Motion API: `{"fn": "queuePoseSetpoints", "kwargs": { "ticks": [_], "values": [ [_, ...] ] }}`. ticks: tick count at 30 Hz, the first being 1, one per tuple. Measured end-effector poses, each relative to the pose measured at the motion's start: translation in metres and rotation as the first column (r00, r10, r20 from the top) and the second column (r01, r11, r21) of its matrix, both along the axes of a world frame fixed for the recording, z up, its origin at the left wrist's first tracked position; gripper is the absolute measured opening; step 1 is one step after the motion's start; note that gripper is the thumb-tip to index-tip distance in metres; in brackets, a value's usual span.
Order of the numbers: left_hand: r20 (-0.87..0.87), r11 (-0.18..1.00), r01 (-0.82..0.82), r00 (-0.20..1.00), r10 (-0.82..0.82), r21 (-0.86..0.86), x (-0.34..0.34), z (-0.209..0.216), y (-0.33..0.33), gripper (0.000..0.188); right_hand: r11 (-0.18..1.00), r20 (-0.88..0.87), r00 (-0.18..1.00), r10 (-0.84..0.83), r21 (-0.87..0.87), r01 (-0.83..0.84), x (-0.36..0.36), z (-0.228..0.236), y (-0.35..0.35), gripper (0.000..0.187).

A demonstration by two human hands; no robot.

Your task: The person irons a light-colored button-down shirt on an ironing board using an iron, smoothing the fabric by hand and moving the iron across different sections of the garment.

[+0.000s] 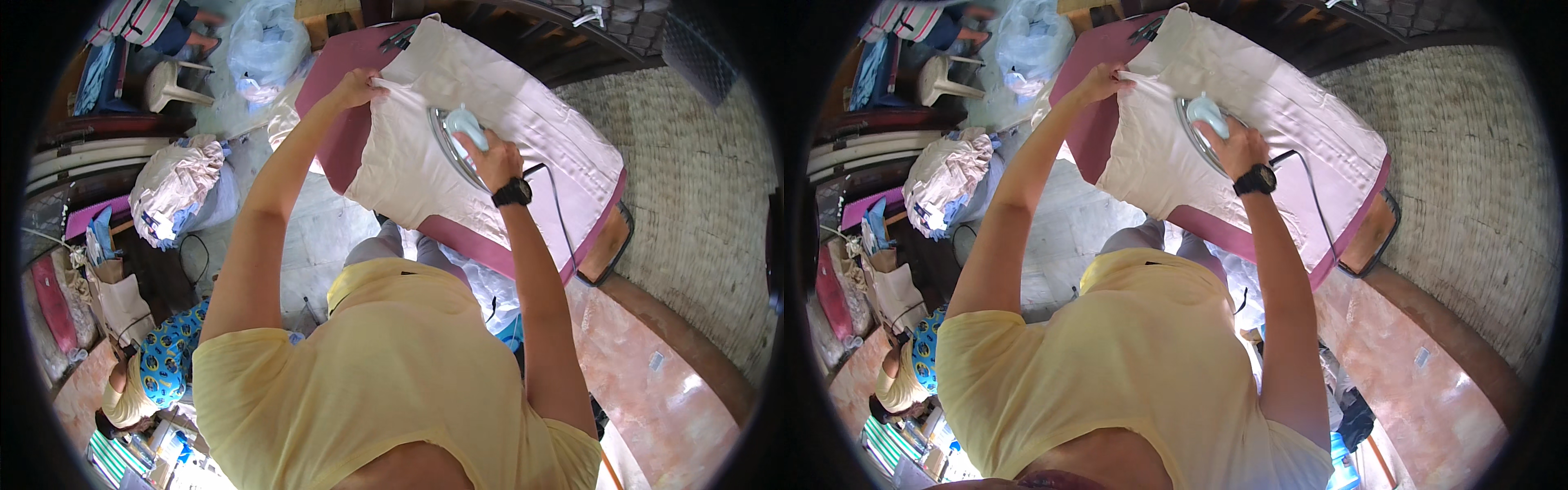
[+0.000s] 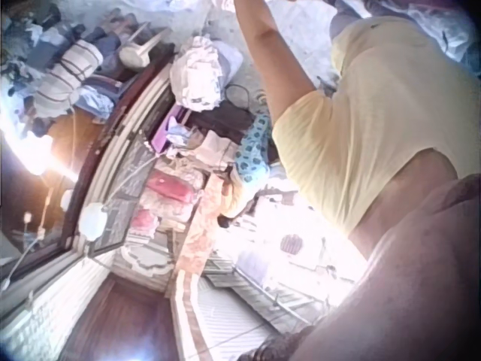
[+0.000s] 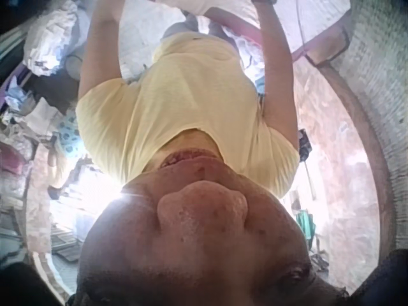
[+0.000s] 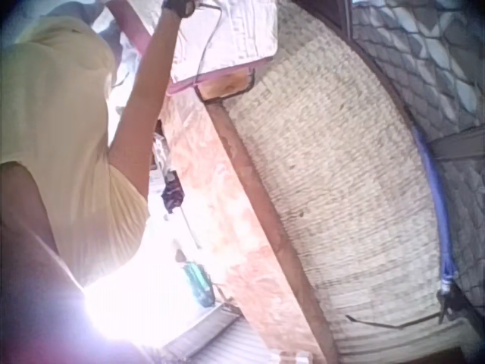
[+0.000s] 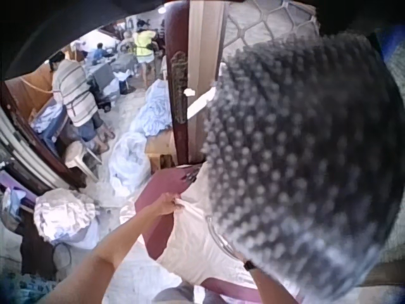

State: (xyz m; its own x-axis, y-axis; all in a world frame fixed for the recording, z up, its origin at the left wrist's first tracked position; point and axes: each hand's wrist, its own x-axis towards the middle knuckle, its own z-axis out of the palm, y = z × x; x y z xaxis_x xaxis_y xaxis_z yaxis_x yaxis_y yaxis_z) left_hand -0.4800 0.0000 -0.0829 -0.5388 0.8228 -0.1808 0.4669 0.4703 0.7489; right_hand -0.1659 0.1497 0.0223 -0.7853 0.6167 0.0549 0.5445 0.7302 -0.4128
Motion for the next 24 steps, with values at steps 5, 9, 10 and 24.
{"fn": "queuePoseSetpoints", "kwargs": {
  "ticks": [5,9,10,24],
  "values": [
    [-0.073,0.978,-0.103,0.99,0.118,0.179,0.013,-0.016,-0.014,0.032,0.994,0.017,0.994,0.104,-0.011,-0.104,-0.04,0.006,-0.007,0.059],
    [-0.245,0.979,-0.08,0.961,0.126,0.189,0.024,-0.018,-0.007,0.033,0.995,0.103,0.991,0.091,-0.059,-0.085,-0.063,0.011,-0.011,0.059],
    [-0.232,0.979,-0.131,0.958,0.166,0.158,0.025,-0.016,-0.006,0.033,0.993,0.12,0.986,0.119,-0.011,-0.118,-0.065,0.012,-0.012,0.059],
    [-0.171,0.934,-0.252,0.939,0.3,0.252,0.03,-0.028,-0.004,0.026,0.977,0.115,0.988,-0.1,-0.179,0.119,-0.074,0.02,-0.022,0.07]
  ]
}}
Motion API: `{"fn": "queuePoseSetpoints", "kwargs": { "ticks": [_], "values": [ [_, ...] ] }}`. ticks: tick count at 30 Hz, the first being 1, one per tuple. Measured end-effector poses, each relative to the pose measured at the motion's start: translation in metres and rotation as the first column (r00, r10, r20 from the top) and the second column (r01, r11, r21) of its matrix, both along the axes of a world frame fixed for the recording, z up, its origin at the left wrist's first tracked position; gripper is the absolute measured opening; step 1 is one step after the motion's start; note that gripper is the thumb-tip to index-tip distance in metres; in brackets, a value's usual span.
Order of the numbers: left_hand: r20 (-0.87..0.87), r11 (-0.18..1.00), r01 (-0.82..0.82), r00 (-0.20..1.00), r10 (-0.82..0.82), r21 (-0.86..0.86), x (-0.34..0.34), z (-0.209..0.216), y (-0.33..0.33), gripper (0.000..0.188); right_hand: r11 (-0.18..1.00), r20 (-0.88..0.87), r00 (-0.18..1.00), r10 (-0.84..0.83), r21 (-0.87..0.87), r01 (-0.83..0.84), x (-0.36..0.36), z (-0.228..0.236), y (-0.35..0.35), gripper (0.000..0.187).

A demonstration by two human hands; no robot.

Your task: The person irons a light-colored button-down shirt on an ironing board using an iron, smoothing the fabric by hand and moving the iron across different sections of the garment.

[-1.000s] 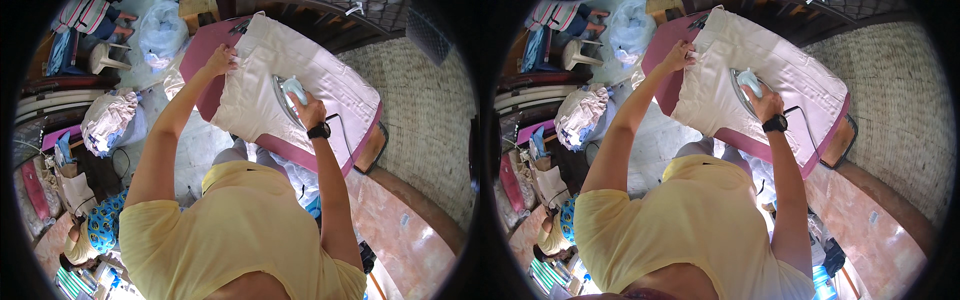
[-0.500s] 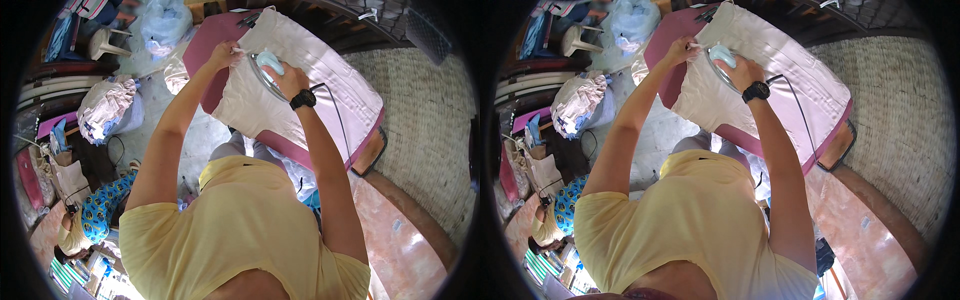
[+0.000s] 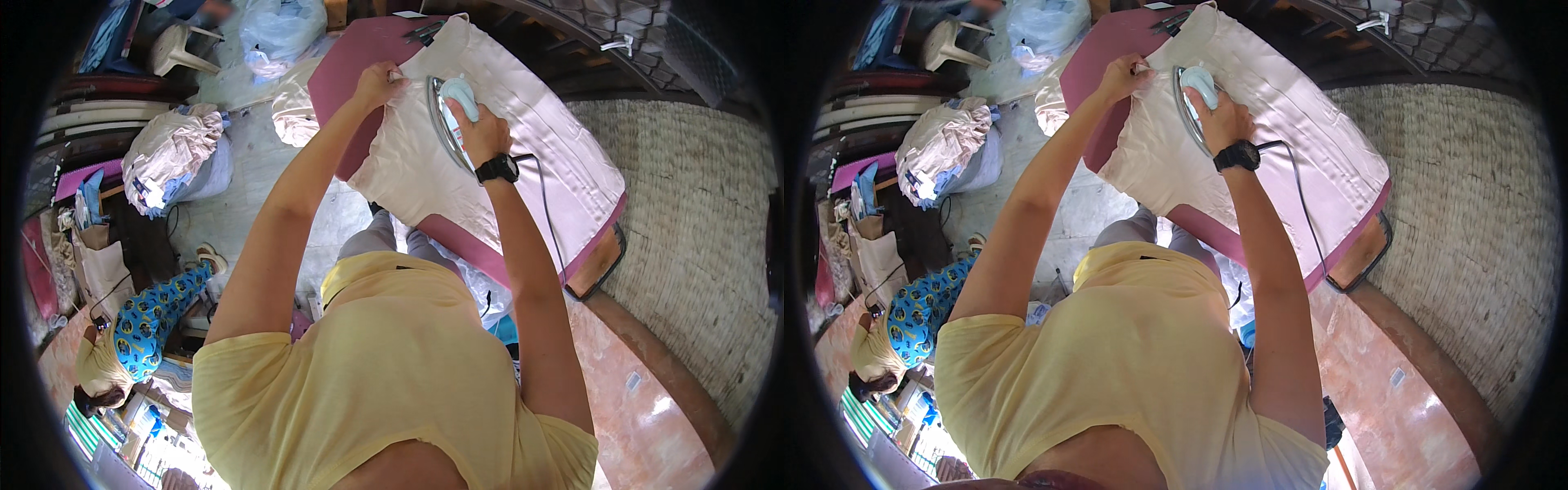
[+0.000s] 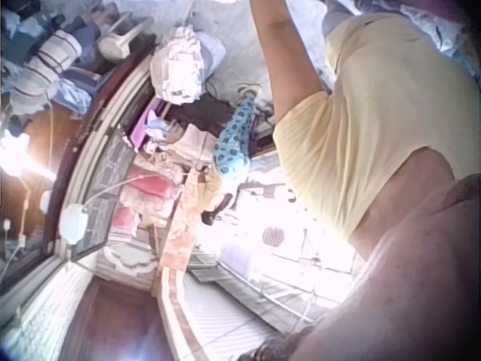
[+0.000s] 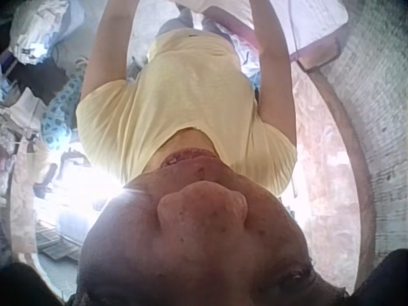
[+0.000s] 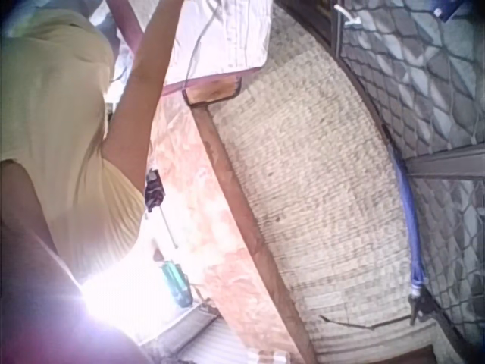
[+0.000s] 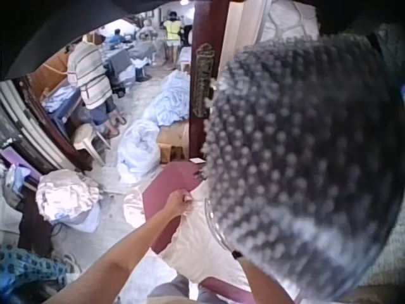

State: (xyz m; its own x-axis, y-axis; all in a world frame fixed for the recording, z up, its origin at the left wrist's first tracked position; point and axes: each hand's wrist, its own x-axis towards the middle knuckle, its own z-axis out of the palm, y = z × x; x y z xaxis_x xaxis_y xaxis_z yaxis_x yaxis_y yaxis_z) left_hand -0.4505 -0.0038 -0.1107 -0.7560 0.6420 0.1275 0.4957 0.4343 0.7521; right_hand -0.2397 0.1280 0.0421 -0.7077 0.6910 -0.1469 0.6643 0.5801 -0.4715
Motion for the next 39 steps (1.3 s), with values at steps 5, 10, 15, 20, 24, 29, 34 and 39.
{"fn": "queuePoseSetpoints", "kwargs": {
  "ticks": [5,10,15,20,24,29,34,39],
  "values": [
    [-0.016,0.996,-0.09,0.996,0.09,-0.005,0.009,0.008,0.001,0.027,0.999,0.039,0.999,0.035,-0.02,-0.034,-0.01,-0.01,0.007,0.073],
    [0.076,0.964,-0.257,0.962,0.262,-0.07,0.012,0.021,0.0,0.029,0.999,0.016,0.999,0.05,-0.013,-0.05,-0.024,-0.002,0.001,0.072],
    [0.146,0.923,-0.308,0.927,0.346,-0.232,0.001,0.035,-0.009,0.033,0.989,0.073,0.987,0.141,0.035,-0.144,-0.026,-0.007,-0.001,0.071],
    [0.231,0.932,-0.327,0.905,0.357,-0.159,-0.009,0.017,-0.021,0.036,0.945,0.054,0.949,0.311,0.088,-0.315,-0.031,-0.017,-0.004,0.068],
    [0.103,0.942,-0.283,0.947,0.304,-0.183,0.017,0.02,-0.046,0.035,0.927,0.062,0.94,0.336,0.157,-0.341,-0.045,-0.02,-0.004,0.069],
    [0.081,0.907,-0.343,0.925,0.372,-0.244,0.112,0.035,-0.066,0.032,0.907,0.029,0.923,0.383,0.176,-0.382,-0.05,-0.022,-0.004,0.07],
    [0.326,0.792,-0.545,0.722,0.61,-0.274,0.126,0.034,-0.072,0.028,0.858,0.056,0.886,0.46,0.228,-0.46,-0.05,-0.019,-0.002,0.068],
    [0.375,0.771,-0.616,0.684,0.626,-0.164,0.127,0.019,-0.08,0.024,0.852,0.146,0.846,0.513,0.034,-0.523,-0.056,-0.004,-0.003,0.079]
  ]
}}
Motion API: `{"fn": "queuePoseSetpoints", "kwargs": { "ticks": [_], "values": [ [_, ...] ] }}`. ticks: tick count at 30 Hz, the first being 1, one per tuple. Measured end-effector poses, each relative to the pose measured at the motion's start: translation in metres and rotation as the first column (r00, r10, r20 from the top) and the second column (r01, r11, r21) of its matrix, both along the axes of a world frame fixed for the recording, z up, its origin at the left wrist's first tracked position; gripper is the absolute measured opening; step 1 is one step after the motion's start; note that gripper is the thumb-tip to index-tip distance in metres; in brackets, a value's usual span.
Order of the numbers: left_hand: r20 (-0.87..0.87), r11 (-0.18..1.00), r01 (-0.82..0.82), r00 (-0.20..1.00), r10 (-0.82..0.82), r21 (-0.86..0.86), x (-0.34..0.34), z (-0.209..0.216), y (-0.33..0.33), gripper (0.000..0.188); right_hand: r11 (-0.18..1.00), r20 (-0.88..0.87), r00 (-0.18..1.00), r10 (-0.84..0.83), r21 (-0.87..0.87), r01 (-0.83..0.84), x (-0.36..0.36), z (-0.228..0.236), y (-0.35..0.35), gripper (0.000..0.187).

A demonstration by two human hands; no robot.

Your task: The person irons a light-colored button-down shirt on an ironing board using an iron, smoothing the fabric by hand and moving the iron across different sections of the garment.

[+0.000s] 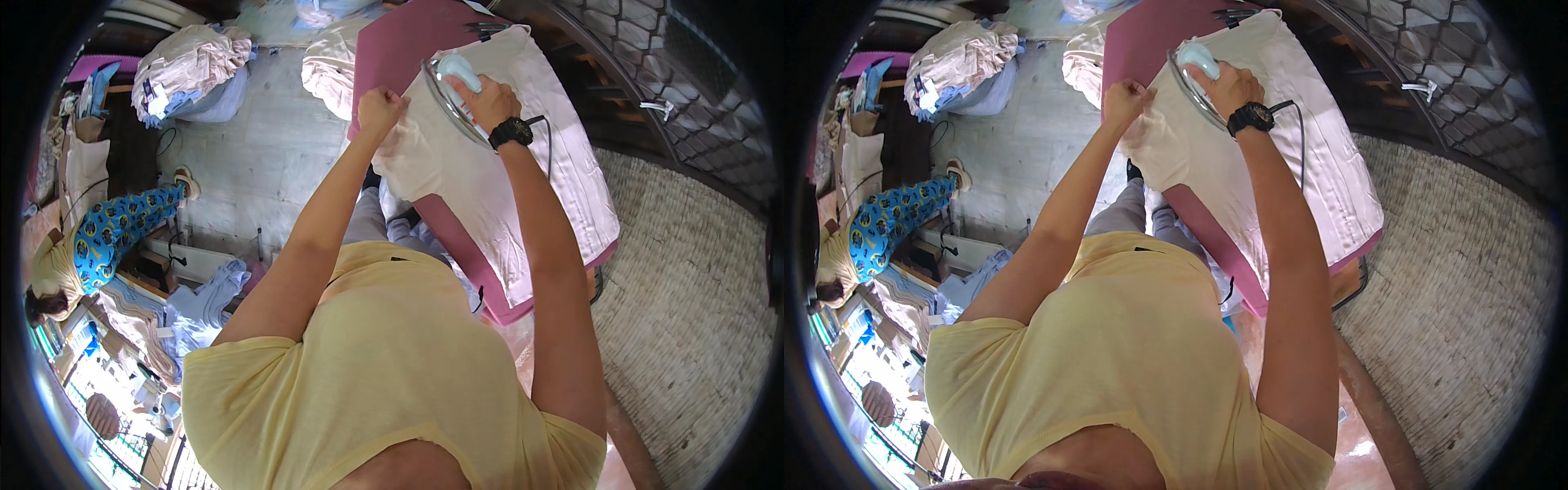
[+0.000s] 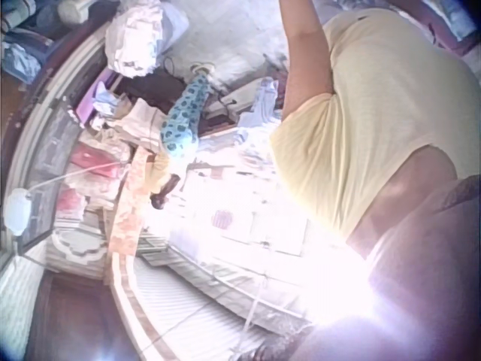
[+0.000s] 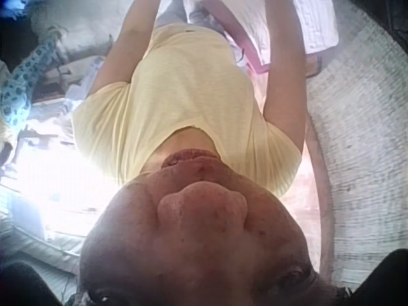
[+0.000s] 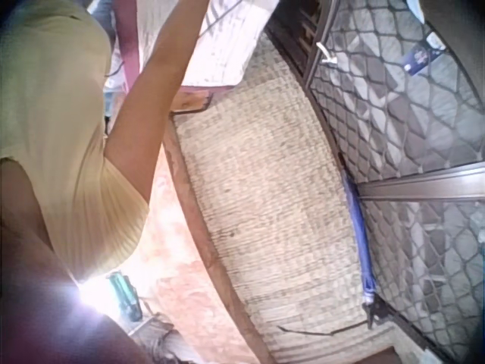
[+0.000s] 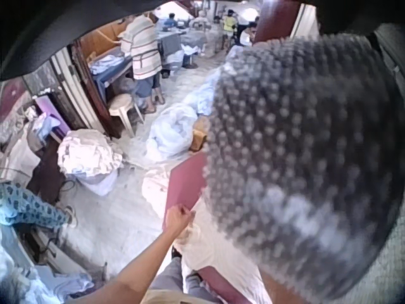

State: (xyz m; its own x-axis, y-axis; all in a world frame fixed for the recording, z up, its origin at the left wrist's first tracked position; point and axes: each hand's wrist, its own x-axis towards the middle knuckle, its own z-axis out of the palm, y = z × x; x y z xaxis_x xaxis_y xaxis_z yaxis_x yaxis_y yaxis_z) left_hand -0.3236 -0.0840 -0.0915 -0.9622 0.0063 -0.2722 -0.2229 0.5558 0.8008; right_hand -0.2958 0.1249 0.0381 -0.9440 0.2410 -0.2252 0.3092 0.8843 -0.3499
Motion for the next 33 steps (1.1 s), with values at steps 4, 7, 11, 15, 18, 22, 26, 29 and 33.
{"fn": "queuePoseSetpoints", "kwargs": {
  "ticks": [4,7,11,15,18,22,26,29,33],
  "values": [
    [-0.007,0.998,-0.055,0.998,0.055,0.003,0.003,-0.001,0.0,0.024,0.99,0.021,0.99,0.139,-0.035,-0.139,0.003,-0.004,-0.009,0.081],
    [0.027,0.998,-0.045,0.999,0.044,0.037,0.009,0.008,-0.005,0.023,0.995,0.005,0.995,0.096,-0.037,-0.096,-0.01,-0.008,-0.021,0.08],
    [0.047,0.997,-0.072,0.996,0.071,0.017,0.014,0.014,-0.004,0.021,0.978,-0.151,0.976,0.16,0.158,-0.135,-0.02,-0.018,-0.033,0.072],
    [0.096,0.994,-0.107,0.99,0.106,0.003,0.016,0.022,-0.01,0.02,0.989,-0.016,0.99,0.143,0.041,-0.142,0.004,-0.007,-0.026,0.069],
    [0.136,0.997,-0.073,0.988,0.072,0.001,0.011,0.029,-0.01,0.017,0.981,0.095,0.979,0.179,-0.088,-0.171,0.028,0.005,-0.011,0.077],
    [0.091,0.999,-0.029,0.996,0.026,0.032,0.004,0.002,-0.014,0.021,0.981,0.083,0.978,0.191,-0.06,-0.187,0.015,-0.003,-0.019,0.076],
    [0.033,0.997,-0.004,0.999,0.001,0.082,0.007,-0.014,-0.015,0.018,0.983,0.049,0.982,0.182,-0.019,-0.181,-0.011,-0.016,-0.034,0.077],
    [0.039,0.996,0.004,0.999,-0.008,0.093,0.006,-0.011,-0.019,0.016,0.98,0.083,0.976,0.199,-0.038,-0.197,-0.002,-0.007,-0.031,0.078],
    [0.034,0.975,0.054,0.997,-0.063,0.215,0.007,-0.011,-0.022,0.015,0.983,0.075,0.981,0.181,-0.021,-0.18,-0.001,-0.011,-0.029,0.076]
  ]
}}
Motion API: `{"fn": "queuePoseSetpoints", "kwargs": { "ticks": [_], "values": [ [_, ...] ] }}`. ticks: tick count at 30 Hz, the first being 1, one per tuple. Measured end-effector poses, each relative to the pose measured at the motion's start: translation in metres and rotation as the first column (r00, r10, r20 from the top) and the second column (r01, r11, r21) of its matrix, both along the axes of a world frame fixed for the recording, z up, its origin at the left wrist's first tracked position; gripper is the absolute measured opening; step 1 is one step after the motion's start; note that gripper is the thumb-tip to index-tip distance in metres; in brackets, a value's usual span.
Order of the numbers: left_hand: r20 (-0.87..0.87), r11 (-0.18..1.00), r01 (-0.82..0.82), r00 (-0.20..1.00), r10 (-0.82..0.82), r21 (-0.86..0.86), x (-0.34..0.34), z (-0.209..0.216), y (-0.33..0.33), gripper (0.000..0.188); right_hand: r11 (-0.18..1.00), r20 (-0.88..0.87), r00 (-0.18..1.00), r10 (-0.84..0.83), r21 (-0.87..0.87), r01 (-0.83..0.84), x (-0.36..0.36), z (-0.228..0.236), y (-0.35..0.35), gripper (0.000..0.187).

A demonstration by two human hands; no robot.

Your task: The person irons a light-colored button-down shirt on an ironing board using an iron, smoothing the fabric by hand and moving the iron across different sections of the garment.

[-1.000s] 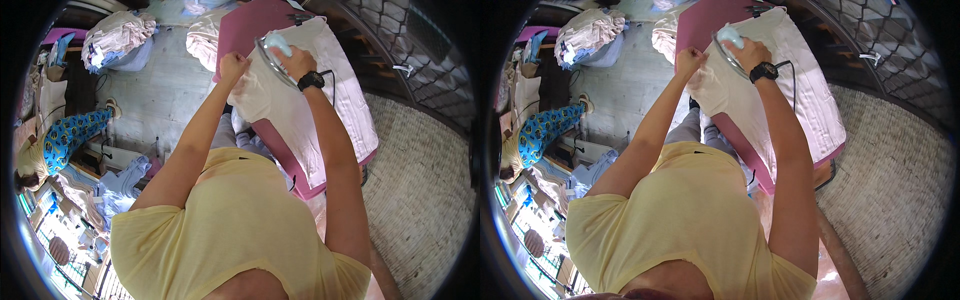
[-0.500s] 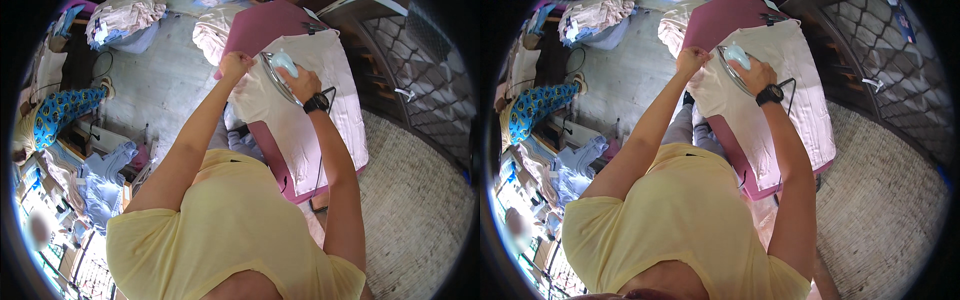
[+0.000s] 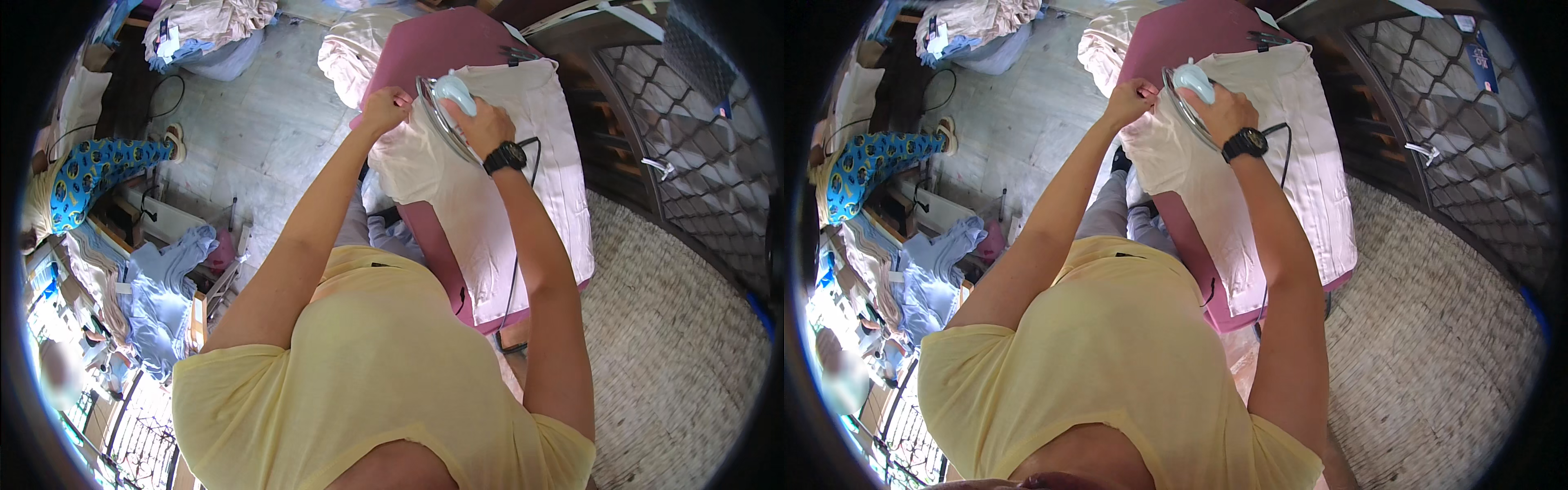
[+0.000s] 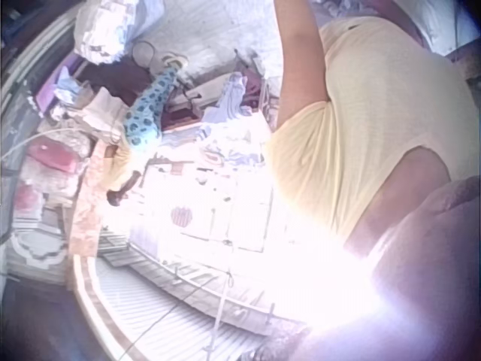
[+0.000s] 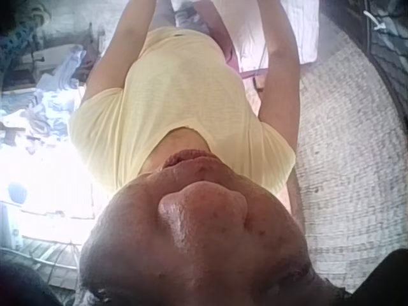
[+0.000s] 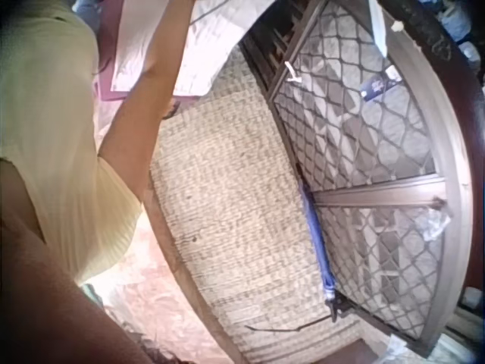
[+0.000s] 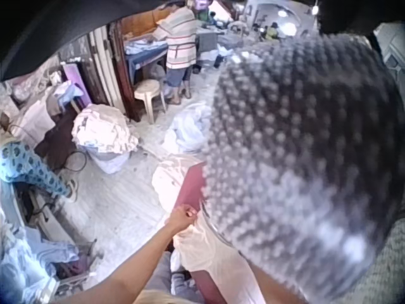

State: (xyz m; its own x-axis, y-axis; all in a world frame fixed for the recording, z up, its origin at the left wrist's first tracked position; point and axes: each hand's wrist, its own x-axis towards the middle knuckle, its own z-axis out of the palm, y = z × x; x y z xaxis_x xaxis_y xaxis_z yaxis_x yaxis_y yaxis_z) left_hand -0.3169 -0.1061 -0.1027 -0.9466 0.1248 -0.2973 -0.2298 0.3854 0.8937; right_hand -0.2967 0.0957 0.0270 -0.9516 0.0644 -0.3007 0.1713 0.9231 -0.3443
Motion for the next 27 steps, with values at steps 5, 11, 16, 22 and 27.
{"fn": "queuePoseSetpoints", "kwargs": {
  "ticks": [5,11,16,22,27],
  "values": [
    [0.008,0.994,-0.107,0.994,0.107,0.035,-0.003,-0.021,-0.002,0.021,1.0,-0.057,0.998,-0.01,0.018,0.011,-0.009,0.01,-0.014,0.075],
    [-0.116,0.938,-0.075,0.992,0.038,-0.337,-0.016,0.013,0.027,0.032,0.979,0.021,0.986,-0.168,-0.116,0.169,0.083,0.003,0.036,0.069],
    [-0.303,0.925,0.051,0.937,-0.176,-0.377,-0.032,0.024,0.056,0.026,0.967,-0.054,0.967,-0.249,-0.073,0.245,0.17,-0.006,0.076,0.063],
    [-0.319,0.982,0.041,0.943,-0.1,-0.187,-0.049,0.006,0.065,0.024,0.961,-0.155,0.955,-0.252,-0.157,0.228,0.156,-0.005,0.067,0.059],
    [-0.362,0.997,0.01,0.932,-0.038,-0.08,-0.047,0.01,0.055,0.025,0.937,-0.147,0.937,-0.318,-0.203,0.286,0.074,-0.011,0.034,0.063]
  ]
}}
